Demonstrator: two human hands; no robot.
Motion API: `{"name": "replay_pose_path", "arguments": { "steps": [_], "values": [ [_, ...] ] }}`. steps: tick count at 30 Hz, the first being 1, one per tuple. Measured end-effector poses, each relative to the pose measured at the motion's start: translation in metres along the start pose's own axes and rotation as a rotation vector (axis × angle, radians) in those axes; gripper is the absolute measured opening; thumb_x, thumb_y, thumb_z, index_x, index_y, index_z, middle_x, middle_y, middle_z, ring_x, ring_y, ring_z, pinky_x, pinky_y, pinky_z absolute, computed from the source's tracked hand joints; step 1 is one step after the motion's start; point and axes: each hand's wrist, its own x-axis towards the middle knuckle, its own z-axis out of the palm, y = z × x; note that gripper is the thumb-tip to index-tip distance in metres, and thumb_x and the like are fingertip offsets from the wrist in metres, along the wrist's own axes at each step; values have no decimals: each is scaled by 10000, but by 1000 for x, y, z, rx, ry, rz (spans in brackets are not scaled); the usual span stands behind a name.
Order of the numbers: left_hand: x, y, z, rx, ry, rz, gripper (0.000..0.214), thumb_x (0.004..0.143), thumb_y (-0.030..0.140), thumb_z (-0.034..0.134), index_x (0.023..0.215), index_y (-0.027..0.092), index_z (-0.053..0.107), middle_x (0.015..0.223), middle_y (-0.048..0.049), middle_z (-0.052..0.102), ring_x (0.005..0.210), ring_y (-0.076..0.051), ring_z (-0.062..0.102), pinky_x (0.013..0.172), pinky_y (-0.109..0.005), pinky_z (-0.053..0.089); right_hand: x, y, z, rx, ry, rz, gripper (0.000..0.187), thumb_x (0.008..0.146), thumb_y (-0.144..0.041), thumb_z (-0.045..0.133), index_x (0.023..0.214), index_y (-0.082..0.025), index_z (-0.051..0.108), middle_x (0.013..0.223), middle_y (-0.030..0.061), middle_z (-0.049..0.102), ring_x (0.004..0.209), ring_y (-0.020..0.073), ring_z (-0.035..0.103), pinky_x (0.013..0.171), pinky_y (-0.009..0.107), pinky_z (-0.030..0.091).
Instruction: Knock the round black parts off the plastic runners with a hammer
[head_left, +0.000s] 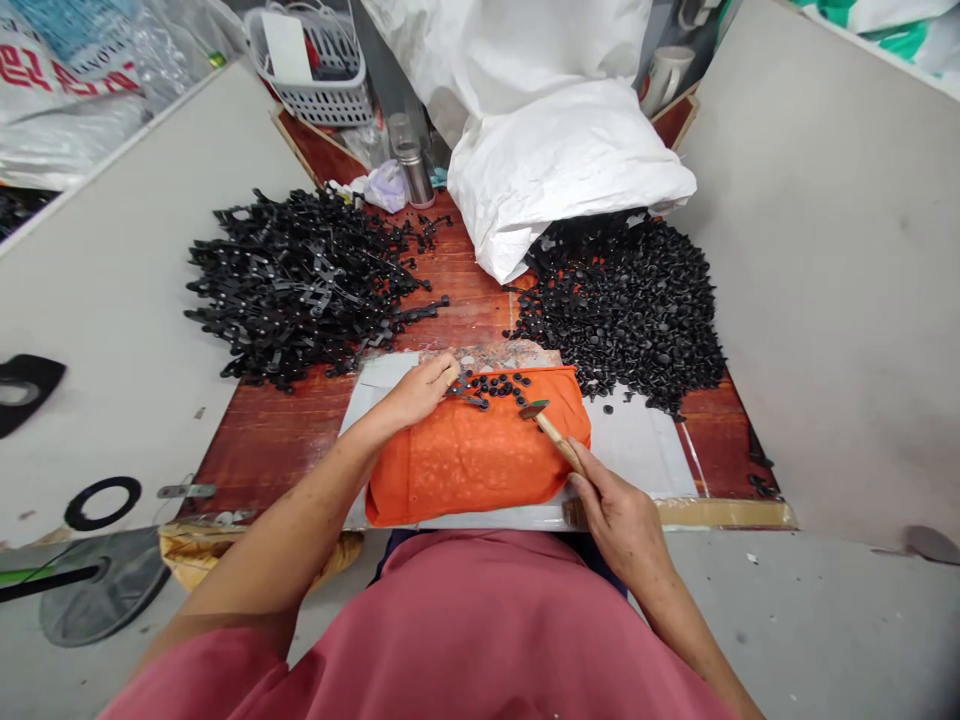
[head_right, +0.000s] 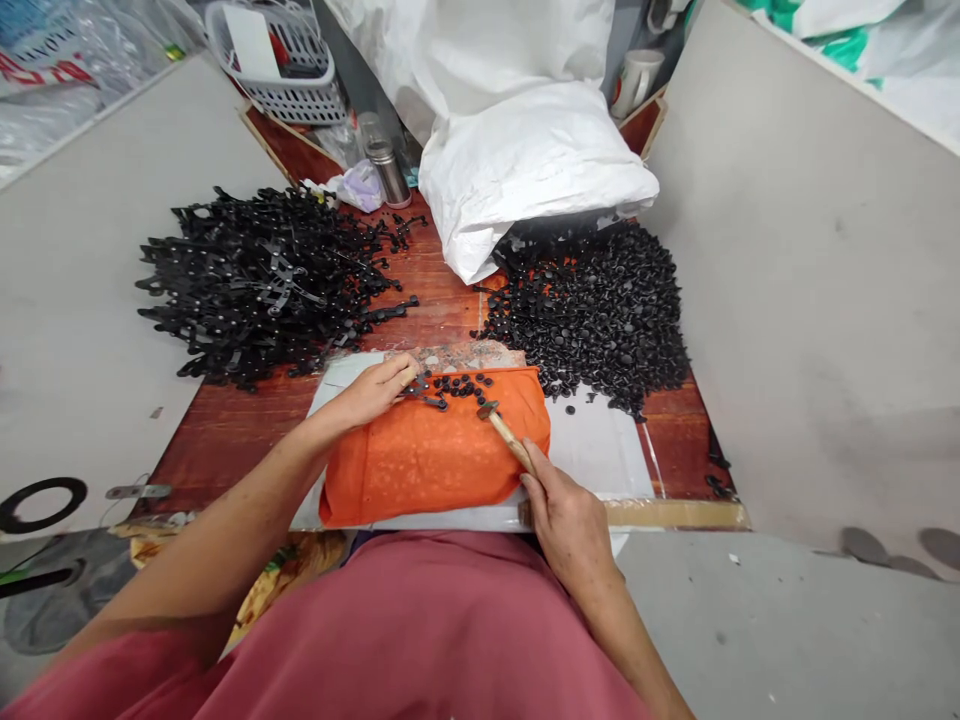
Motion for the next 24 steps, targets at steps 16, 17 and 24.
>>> {"name": "replay_pose_path", "arguments": {
  "steps": [16,17,24],
  "values": [
    [3,-8,18,71,12,-88,261,979,368,380,758,236,425,673,25,484,690,-164,461,659,-276,348,-4,3,5,-40,-28,7,458,1066,-315,470,1518,-310,544,1252,36,770,1004,238,786,784,326,637],
    [4,-8,18,81,7,-87,260,979,366,379,758,237,423,665,25,485,686,-166,465,658,-277,345,-4,3,6,-35,-29,10,456,1067,-320,469,1517,-310,545,1252,35,771,1004,238,786,786,324,635],
    [1,-4,20,148,8,-96,263,989,329,398,741,241,407,693,13,515,677,-175,495,652,-285,340,-3,1,2,-13,-33,9,466,1064,-319,468,1524,-308,543,1208,47,788,968,238,789,770,322,627]
  ]
}}
